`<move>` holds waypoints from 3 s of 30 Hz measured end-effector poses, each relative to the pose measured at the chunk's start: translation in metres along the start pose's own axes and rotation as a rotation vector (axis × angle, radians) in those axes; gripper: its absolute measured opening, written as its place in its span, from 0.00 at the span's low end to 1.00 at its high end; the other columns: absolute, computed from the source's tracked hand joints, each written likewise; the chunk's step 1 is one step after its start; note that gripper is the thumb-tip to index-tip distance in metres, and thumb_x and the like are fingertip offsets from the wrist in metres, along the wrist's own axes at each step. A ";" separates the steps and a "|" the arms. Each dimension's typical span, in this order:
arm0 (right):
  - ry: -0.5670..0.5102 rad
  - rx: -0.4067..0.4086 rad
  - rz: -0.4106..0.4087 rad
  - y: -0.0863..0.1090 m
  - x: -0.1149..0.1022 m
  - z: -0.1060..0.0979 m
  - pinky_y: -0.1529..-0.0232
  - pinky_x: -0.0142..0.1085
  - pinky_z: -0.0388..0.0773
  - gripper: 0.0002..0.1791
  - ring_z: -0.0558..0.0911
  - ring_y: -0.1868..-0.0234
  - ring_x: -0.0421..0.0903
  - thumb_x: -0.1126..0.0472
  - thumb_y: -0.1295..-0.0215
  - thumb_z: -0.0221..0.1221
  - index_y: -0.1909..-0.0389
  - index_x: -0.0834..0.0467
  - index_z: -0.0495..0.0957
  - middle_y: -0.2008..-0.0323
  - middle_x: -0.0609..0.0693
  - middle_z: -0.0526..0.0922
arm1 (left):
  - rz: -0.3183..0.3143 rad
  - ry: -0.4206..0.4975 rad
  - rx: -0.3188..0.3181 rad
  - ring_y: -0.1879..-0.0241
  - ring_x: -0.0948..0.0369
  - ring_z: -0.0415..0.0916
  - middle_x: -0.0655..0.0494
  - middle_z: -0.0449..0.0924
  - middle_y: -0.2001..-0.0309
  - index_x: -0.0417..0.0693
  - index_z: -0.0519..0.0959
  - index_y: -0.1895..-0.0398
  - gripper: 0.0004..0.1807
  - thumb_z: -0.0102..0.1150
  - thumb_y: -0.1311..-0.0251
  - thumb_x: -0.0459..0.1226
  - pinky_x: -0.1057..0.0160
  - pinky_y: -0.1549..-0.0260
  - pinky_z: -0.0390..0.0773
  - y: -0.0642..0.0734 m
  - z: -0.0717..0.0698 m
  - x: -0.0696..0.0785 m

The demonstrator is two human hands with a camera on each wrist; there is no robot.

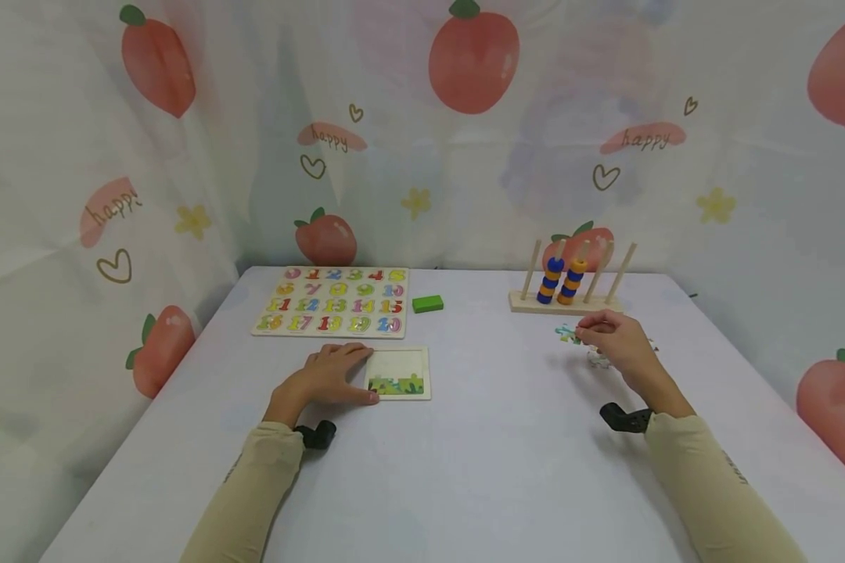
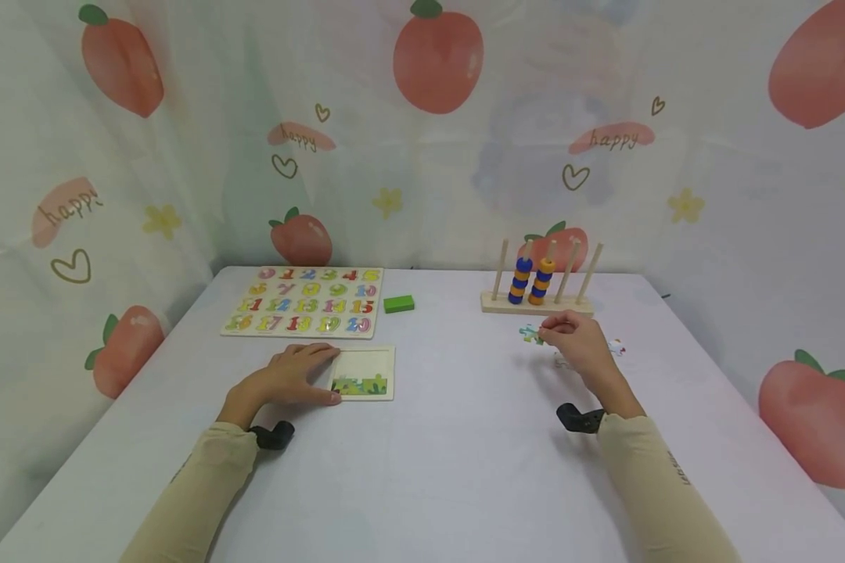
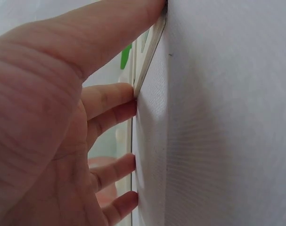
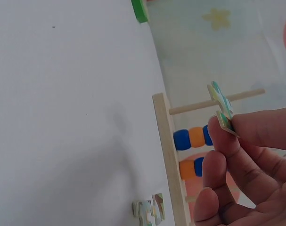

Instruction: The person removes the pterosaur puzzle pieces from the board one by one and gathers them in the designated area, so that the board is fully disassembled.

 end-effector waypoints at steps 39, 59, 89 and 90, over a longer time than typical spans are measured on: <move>0.156 0.142 0.215 0.010 0.056 -0.076 0.59 0.36 0.75 0.24 0.75 0.49 0.58 0.58 0.17 0.52 0.33 0.74 0.70 0.41 0.70 0.75 | -0.012 0.004 -0.008 0.21 0.41 0.50 0.50 0.58 0.17 0.53 0.63 0.16 0.53 0.74 0.40 0.61 0.33 0.24 0.53 0.000 -0.001 0.000; 0.292 0.134 0.299 0.011 0.084 -0.090 0.66 0.42 0.71 0.20 0.72 0.58 0.57 0.61 0.22 0.54 0.44 0.76 0.75 0.55 0.65 0.80 | -0.010 0.018 -0.005 0.21 0.42 0.49 0.51 0.57 0.16 0.55 0.62 0.15 0.54 0.74 0.41 0.61 0.34 0.23 0.51 -0.003 0.004 -0.003; 0.479 0.232 0.197 0.006 0.084 -0.078 0.59 0.54 0.72 0.24 0.69 0.50 0.72 0.65 0.29 0.56 0.42 0.81 0.67 0.54 0.77 0.72 | 0.000 0.014 -0.004 0.21 0.42 0.51 0.50 0.58 0.17 0.53 0.63 0.15 0.53 0.73 0.40 0.62 0.34 0.23 0.52 0.001 -0.001 0.000; 0.465 0.227 0.217 0.007 0.082 -0.078 0.60 0.53 0.72 0.24 0.70 0.50 0.72 0.65 0.28 0.55 0.41 0.80 0.67 0.53 0.77 0.72 | 0.002 0.014 -0.005 0.21 0.42 0.51 0.50 0.58 0.17 0.53 0.63 0.15 0.53 0.73 0.40 0.62 0.34 0.23 0.52 0.001 -0.002 0.000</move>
Point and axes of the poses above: each hand's wrist, its own y-axis away from the middle knuckle, its own z-axis out of the palm, x = y × z, the point moved 1 cm from there along -y, towards the middle knuckle
